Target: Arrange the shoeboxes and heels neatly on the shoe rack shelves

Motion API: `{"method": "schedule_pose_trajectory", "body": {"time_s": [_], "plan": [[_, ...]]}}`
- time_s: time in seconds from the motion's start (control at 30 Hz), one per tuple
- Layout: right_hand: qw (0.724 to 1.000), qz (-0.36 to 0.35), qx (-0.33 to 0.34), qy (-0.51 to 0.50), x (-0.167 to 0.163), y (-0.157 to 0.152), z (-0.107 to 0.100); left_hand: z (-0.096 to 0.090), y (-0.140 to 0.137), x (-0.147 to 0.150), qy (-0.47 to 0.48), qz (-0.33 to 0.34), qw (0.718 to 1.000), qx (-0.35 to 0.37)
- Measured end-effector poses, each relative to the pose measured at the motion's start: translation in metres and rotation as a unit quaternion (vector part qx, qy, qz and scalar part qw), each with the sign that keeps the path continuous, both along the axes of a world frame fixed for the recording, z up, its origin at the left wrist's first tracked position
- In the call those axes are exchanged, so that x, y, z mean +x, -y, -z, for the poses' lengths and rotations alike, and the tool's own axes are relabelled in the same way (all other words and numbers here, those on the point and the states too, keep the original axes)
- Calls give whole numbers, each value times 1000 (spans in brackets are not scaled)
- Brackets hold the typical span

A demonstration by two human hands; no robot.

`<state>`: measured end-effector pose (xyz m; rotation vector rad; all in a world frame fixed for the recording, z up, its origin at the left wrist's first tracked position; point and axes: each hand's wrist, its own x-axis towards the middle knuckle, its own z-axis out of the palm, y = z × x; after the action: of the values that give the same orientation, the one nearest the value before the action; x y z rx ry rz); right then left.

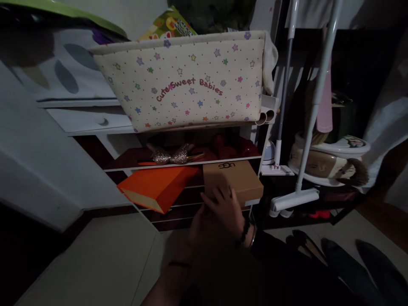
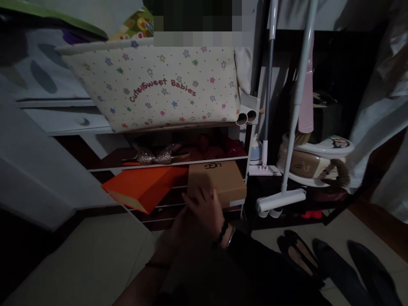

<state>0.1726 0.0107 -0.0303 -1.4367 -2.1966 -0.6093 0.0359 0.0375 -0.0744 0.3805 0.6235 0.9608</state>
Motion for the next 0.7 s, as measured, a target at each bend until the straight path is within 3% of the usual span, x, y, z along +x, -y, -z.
{"method": "schedule_pose_trajectory", "body": {"time_s": [0.17,0.33,0.47,0.53,0.7], "plan": [[1000,8,2,-6,12,-29,0,5,-12,-10,1,-29,998,-50],[1000,-12,10,-21,19,-44,3,4,-15,-59,-58,-225,965,-121],[999,-38,19,-25,22,-47,5,-13,-27,-102,-107,-355,920,-126],[998,-52,19,-30,25,-46,5,-29,-37,-116,-132,-370,915,-94],[995,-85,20,-41,36,-44,7,-69,-59,-131,-150,-310,936,-69]]}}
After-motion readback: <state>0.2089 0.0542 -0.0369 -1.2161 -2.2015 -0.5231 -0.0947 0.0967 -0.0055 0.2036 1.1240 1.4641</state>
